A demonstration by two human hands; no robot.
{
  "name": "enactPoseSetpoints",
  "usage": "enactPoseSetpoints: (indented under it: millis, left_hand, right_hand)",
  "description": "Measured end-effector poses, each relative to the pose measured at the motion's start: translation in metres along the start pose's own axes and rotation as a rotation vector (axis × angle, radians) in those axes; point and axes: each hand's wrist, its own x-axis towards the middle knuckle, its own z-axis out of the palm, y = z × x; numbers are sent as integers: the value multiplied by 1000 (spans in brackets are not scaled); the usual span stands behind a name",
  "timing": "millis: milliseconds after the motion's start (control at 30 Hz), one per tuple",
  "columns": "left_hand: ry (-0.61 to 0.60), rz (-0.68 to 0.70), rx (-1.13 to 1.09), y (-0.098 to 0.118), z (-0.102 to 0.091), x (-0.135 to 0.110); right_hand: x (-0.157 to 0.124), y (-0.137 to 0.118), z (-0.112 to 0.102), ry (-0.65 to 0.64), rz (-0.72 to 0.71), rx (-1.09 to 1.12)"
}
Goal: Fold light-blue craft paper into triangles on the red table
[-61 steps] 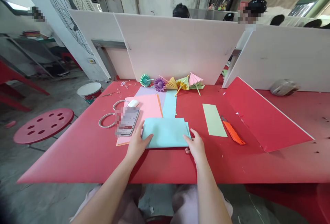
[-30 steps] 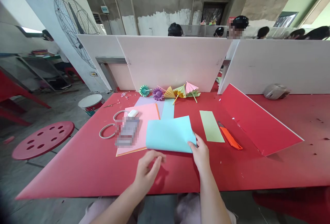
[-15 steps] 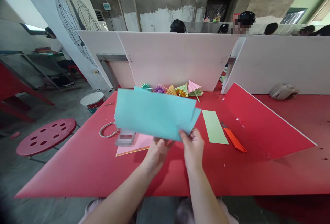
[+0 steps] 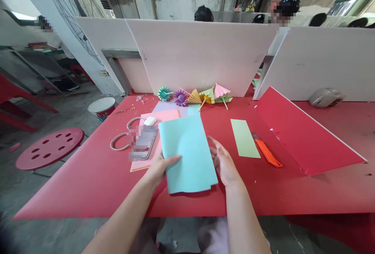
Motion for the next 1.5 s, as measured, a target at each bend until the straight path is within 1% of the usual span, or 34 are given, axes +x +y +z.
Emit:
enactPoseSetpoints:
  millis: [67,133,200,267,333,433,633,733,833,967,1067,1233,1333,1500]
  left_hand:
    - [-52,-18,51,0,5,-3]
    - [-86,-11,74,0,7,-4]
    - [-120,-30,82,0,5,-4]
    - [-152,-72,92,-1,0,-3]
    - [-170,-104,99,-3,-4,-1]
    - [-178,-111,98,-4,-6,1]
    - [-154,-17,85,-5,-3,4]
    - [-157,13,95,-8,-1,4]
    - [-124,45,137,-10,1,3]
    - [-100,-4,159,-11,1,3]
    - [-96,-32,158,-11,-1,5]
    - [-95,-27,143,-11,-2,5]
    - [-97,-34,151,-11,-2,5]
    - [-60,-30,182,-12,-3,7]
  right_hand:
    - [1,-1,-12,14,6,-56]
    - [2,1,-16,49,13,-101]
    - [3,6,-14,137,-8,-170]
    - [3,10,-10,226,-67,-261]
    - [4,12,-6,269,-113,-329]
    - [4,12,-2,274,-110,-335]
    - [3,7,2,269,-61,-193]
    - [4,9,4,292,-34,-179]
    - [5,12,5,291,-30,-173]
    - [5,13,7,275,-19,-140]
    - [5,12,8,281,-18,-159]
    - [5,13,7,248,-50,-204]
    - [6,16,6,259,-70,-224]
    - [8,19,5,252,-75,-229]
